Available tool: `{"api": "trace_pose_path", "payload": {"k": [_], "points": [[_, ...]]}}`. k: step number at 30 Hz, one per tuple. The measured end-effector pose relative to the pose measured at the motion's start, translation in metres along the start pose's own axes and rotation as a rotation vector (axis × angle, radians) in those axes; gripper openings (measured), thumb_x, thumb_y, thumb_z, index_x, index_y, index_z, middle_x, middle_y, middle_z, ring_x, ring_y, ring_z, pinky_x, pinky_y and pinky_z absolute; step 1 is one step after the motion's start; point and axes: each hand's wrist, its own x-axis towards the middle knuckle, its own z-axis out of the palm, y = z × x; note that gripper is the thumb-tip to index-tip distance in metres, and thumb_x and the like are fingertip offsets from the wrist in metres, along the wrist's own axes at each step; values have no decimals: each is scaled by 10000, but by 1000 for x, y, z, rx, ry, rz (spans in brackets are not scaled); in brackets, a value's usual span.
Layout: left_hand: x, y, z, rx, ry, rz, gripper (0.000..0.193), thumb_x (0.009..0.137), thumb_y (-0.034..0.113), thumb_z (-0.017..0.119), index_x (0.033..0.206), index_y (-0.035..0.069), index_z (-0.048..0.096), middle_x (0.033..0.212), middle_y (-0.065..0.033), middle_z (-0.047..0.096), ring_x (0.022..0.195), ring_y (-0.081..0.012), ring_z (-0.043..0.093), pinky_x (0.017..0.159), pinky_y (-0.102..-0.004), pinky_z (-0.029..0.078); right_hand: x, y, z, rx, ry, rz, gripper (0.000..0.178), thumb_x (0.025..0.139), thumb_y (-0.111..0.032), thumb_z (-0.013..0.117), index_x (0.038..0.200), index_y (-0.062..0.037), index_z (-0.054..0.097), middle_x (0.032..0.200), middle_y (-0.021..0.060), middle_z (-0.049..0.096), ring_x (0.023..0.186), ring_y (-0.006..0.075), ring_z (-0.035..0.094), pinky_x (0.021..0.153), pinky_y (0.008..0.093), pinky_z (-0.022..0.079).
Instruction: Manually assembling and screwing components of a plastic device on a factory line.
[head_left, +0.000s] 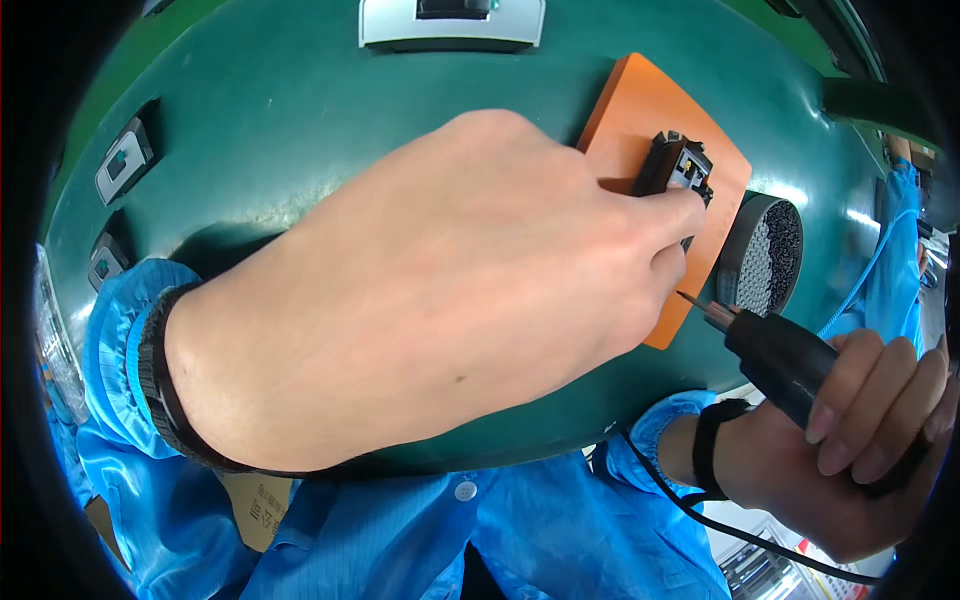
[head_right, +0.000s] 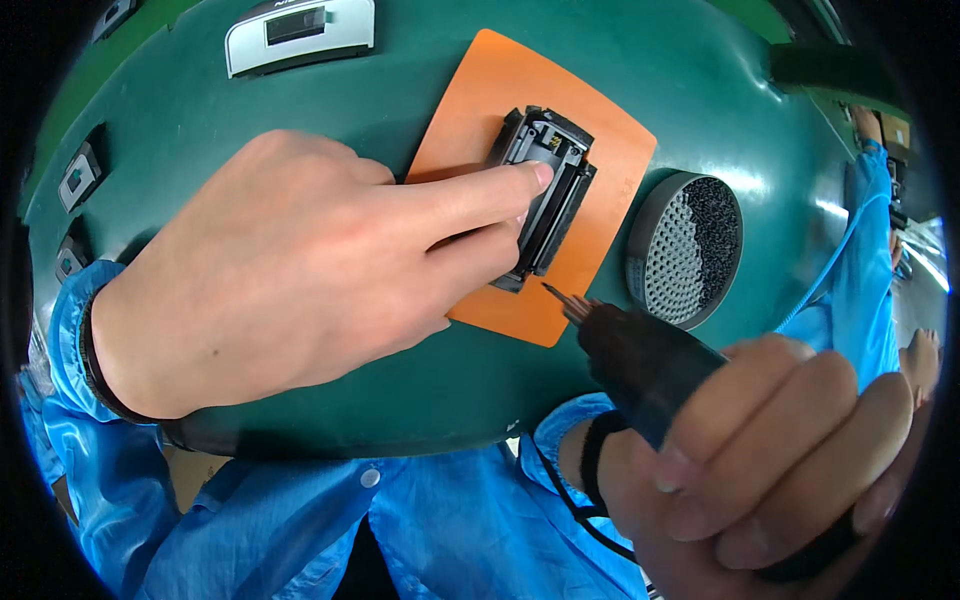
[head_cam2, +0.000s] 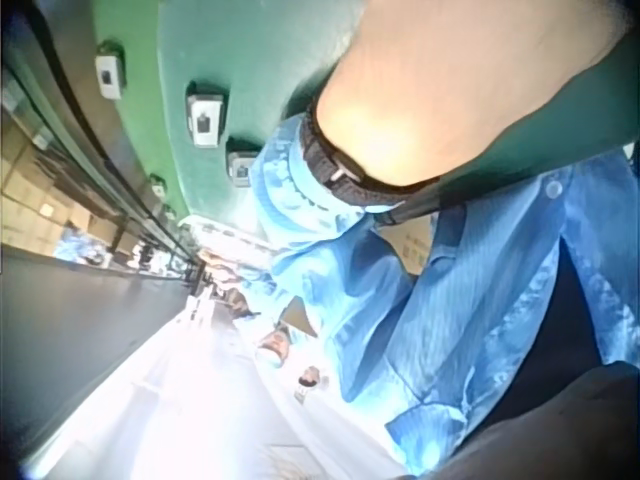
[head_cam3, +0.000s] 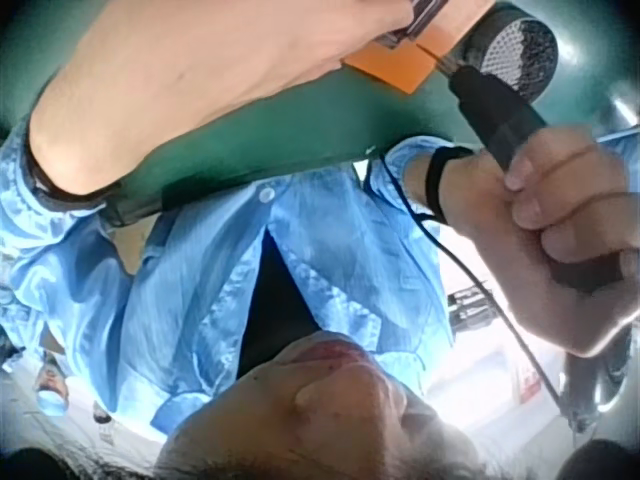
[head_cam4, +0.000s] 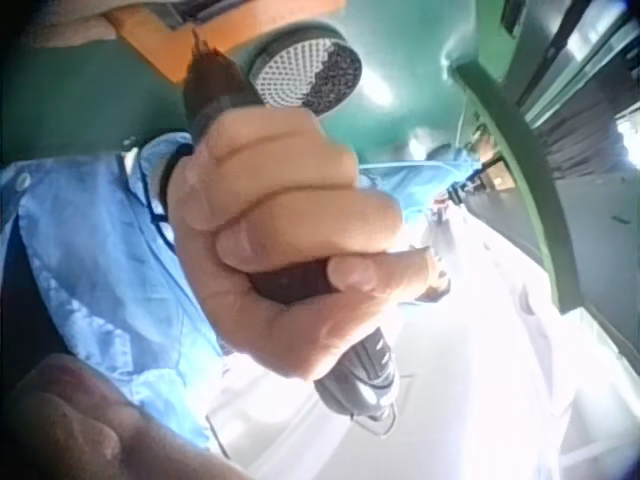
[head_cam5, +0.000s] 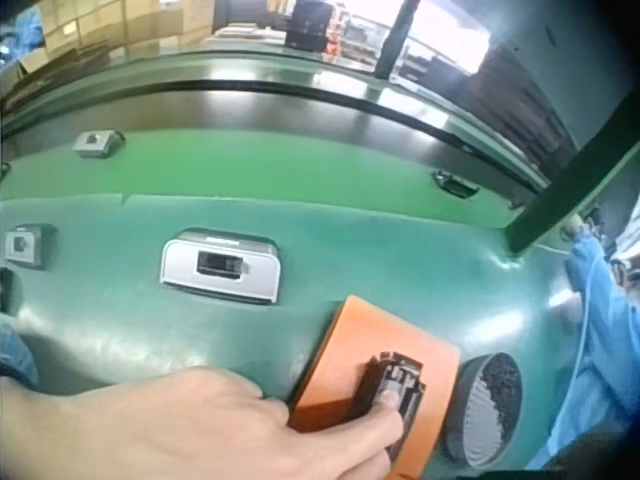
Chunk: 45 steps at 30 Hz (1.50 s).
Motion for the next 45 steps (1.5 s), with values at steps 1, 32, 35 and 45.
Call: {"api": "trace_pose_path", "payload": {"k": [1, 32, 35, 45], "points": [[-1, -6, 18, -8, 160, 56, 206, 800, 109, 714, 994, 42, 696, 1159, 0, 622, 551, -150, 583, 481, -294, 452, -2, 4, 3, -3, -16, -1, 256, 1077, -241, 329, 1067, -5, 425, 692, 120, 503, 498, 226, 484, 459, 379, 426], [-7, -8, 5, 150, 92, 133, 236, 881, 164, 704, 1090, 66, 657, 1025, -14, 657, 533, -180, 598, 446, -320, 438, 10, 14, 27, -217, 28, 22, 144, 960, -158, 513, 851, -86, 449, 633, 19, 416, 475, 97, 372, 464, 249, 361], [-9, -9, 8, 140, 43, 96, 370, 786, 175, 772, 1124, 64, 669, 1277, 26, 599, 637, -155, 647, 492, -302, 469, 12, -13, -5, 27, 149, -88, 168, 864, -167, 598, 841, -77, 458, 615, 2, 429, 455, 80, 380, 453, 216, 360], [-4, -5, -6, 44, -104, 73, 632, 635, 241, 861, 1179, -7, 656, 1444, -94, 588, 684, -256, 677, 573, -354, 542, 2, -2, -44, -221, 296, -85, 152, 966, -154, 486, 861, -44, 481, 629, 25, 386, 468, 90, 353, 448, 263, 343]]}}
